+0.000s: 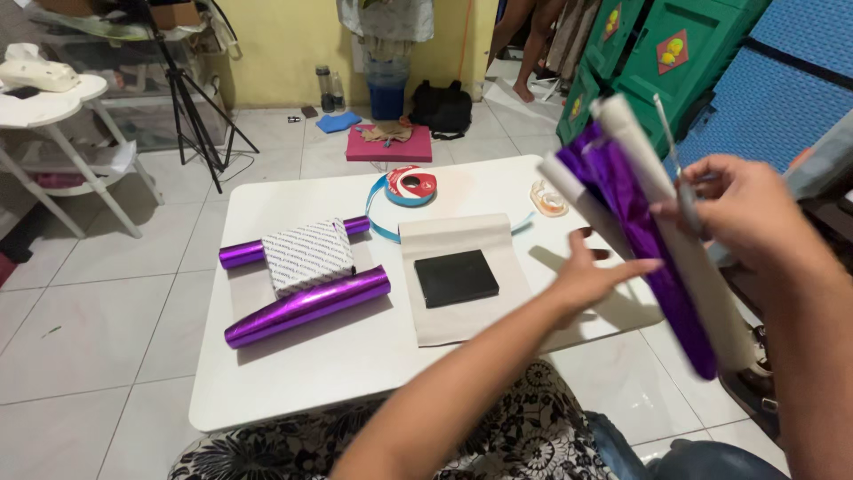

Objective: The person cuts a sheet of white wrapping paper from a roll using scissors, then wraps a small black box with purple metallic paper. They fold the paper around the box and secure it with clear tape, completing the wrapping process.

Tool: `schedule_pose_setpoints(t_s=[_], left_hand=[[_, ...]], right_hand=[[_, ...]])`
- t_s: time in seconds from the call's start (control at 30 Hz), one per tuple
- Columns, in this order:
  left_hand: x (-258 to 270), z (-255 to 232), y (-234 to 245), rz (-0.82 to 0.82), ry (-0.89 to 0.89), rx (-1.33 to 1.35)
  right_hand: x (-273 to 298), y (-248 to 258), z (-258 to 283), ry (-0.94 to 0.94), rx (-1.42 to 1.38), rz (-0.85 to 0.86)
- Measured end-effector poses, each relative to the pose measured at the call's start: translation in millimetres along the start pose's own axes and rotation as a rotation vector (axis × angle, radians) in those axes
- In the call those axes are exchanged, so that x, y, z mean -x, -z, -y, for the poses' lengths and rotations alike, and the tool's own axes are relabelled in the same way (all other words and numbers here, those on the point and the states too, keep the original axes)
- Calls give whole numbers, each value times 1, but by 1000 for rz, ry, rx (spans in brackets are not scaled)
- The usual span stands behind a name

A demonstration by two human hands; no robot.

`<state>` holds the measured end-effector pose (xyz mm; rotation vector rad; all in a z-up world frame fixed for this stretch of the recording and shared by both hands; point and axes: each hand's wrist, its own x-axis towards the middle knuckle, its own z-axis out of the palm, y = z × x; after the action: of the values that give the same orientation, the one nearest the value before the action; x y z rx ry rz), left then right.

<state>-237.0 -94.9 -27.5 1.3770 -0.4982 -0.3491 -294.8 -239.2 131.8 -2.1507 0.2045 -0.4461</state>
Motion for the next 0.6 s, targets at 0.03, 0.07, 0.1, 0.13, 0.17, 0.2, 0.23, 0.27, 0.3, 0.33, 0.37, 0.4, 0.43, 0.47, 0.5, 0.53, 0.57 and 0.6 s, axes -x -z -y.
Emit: schedule_pose_setpoints(t_s=[0.03, 0.07, 0.1, 0.13, 0.17, 0.2, 0.23, 0.27, 0.3, 0.33, 0.37, 0.4, 0.43, 0.47, 0.5, 0.53, 0.57, 0.6], left_hand=[[1, -7, -17, -5, -72, 23], [3, -13, -28, -67, -190, 35], [8, -17, -37, -129, -303, 48], [12, -21, -40, -193, -415, 60], [14, -24, -39, -209, -325, 110], [16, -27, -35, -224, -235, 159], [18, -29, -31, -242, -144, 209], [19, -29, -27, -216, -154, 301], [19, -28, -19, -194, -164, 394], [20, -26, -12, -172, -174, 486], [19, -24, -8, -210, -152, 438], [18, -22, -5, -247, -129, 390], [17, -20, -6, -283, -103, 343], [17, -19, -8, -382, -106, 244], [13, -21, -11, -481, -113, 145], [9, -21, -14, -579, -118, 46], [6, -21, -17, -617, -135, 37], [1, -21, -23, -654, -151, 28]], right_hand=[[-7, 2, 8, -32, -20, -6], [-13, 3, 13, -65, -39, -11], [-17, 4, 15, -91, -79, 17], [-20, 5, 15, -118, -119, 45], [-25, 7, 14, -139, -161, 70], [-29, 9, 12, -150, -175, 75], [-33, 10, 10, -160, -188, 85], [-37, 11, 6, -171, -201, 94], [-40, 11, 2, -167, -227, 118], [-41, 11, -2, -164, -253, 143], [-43, 7, -7, -160, -281, 170], [-41, 3, -14, -105, -165, 85], [-34, 2, -22, -50, -50, 0], [-25, 0, -31, 6, 63, -86], [-17, -1, -39, 39, 69, -94], [-8, -2, -47, 73, 74, -102], [2, -5, -56, 102, 80, -108], [10, -8, -63, 38, 91, -31]])
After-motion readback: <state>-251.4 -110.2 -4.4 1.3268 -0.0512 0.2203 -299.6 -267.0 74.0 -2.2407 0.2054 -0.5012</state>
